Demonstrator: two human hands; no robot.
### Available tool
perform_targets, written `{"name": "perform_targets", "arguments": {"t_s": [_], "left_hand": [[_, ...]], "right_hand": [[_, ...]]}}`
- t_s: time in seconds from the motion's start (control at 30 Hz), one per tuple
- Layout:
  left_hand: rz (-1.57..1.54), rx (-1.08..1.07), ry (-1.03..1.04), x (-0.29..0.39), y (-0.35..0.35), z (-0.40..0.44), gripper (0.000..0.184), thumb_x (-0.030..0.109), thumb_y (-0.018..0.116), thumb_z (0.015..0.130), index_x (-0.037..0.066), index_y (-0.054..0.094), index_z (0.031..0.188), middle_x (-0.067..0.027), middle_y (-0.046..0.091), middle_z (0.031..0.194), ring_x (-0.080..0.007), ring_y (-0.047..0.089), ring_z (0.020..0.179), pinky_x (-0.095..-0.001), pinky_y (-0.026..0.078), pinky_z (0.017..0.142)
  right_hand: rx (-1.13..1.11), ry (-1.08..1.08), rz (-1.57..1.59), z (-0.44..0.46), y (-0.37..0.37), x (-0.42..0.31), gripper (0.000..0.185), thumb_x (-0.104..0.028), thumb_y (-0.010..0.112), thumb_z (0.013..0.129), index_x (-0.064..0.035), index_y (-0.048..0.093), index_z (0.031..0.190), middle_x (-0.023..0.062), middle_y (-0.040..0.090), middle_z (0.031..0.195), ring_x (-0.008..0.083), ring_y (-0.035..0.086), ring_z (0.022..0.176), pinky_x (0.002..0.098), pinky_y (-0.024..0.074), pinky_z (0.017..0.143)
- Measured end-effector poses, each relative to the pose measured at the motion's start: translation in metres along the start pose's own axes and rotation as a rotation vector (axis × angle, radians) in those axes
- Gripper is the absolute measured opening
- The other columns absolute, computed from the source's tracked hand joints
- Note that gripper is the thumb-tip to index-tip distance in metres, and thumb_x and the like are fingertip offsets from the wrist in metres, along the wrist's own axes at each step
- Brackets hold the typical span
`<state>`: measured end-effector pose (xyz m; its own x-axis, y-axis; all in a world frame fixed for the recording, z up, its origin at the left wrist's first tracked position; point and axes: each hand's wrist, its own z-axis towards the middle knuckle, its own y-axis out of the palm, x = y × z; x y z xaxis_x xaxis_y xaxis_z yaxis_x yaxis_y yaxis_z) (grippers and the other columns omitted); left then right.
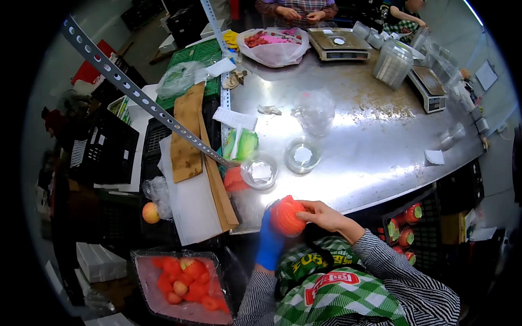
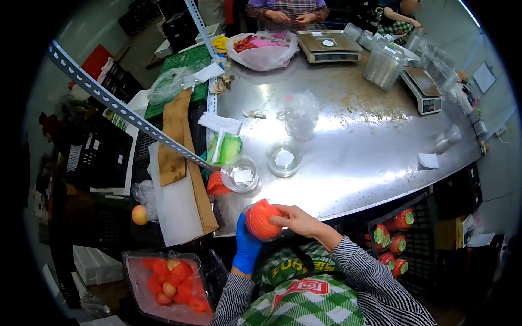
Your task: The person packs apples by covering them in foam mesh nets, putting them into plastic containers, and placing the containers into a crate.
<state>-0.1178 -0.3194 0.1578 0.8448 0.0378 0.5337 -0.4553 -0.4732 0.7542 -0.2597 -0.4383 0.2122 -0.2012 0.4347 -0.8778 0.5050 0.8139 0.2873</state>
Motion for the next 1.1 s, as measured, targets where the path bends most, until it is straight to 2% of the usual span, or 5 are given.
{"name": "perform_targets", "arguments": {"t_s": [0.27,0.47,0.7,0.83,1.1], "left_hand": [[-0.146,0.15,-0.124,-0.033,-0.009,0.021,0.059,0.048,0.038,0.098,0.001,0.046,0.134,-0.0174,0.051,0.134,-0.031,0.05,0.122,-0.0441,0.038,0.107],[-0.341,0.165,-0.116,-0.053,0.001,0.025,0.065,0.054,0.04,0.094,0.004,0.044,0.136,-0.0185,0.046,0.138,-0.0331,0.046,0.127,-0.0491,0.037,0.107],[0.103,0.258,0.184,-0.055,-0.032,0.027,0.07,0.057,0.043,0.091,0.004,0.043,0.138,-0.0185,0.045,0.141,-0.0356,0.045,0.128,-0.0544,0.034,0.108],[-0.339,0.333,0.105,-0.04,-0.05,0.017,0.069,0.057,0.043,0.091,0.006,0.044,0.138,-0.0167,0.045,0.141,-0.0357,0.045,0.128,-0.0548,0.034,0.108],[-0.107,0.302,0.207,-0.019,-0.019,-0.013,0.059,0.05,0.042,0.095,0.008,0.045,0.135,-0.0148,0.048,0.137,-0.034,0.046,0.127,-0.0551,0.04,0.103]], "right_hand": [[0.018,0.187,-0.302,-0.012,-0.003,-0.023,0.07,-0.039,0.061,0.092,0.0001,0.032,0.142,0.0152,0.062,0.113,0.0199,0.061,0.1,0.0312,0.0484,0.087],[0.492,-0.129,-0.702,0.01,-0.003,0.008,0.052,-0.036,0.061,0.091,-0.0039,0.044,0.128,0.0192,0.057,0.116,0.0353,0.065,0.081,0.0386,0.0534,0.076],[0.614,-0.493,-1.168,0.042,-0.04,-0.018,0.043,-0.025,0.07,0.083,-0.0054,0.055,0.119,0.0114,0.055,0.107,0.029,0.061,0.082,0.0405,0.0508,0.07],[0.466,-0.566,-1.704,0.087,-0.094,-0.004,0.016,-0.015,0.067,0.074,-0.0052,0.064,0.086,0.0085,0.059,0.09,0.0254,0.054,0.087,0.0389,0.0363,0.081],[0.342,-0.477,-1.377,0.094,-0.113,-0.022,0.016,-0.025,0.07,0.077,-0.0087,0.067,0.076,0.0037,0.063,0.08,0.0238,0.058,0.086,0.0373,0.0364,0.083]]}}
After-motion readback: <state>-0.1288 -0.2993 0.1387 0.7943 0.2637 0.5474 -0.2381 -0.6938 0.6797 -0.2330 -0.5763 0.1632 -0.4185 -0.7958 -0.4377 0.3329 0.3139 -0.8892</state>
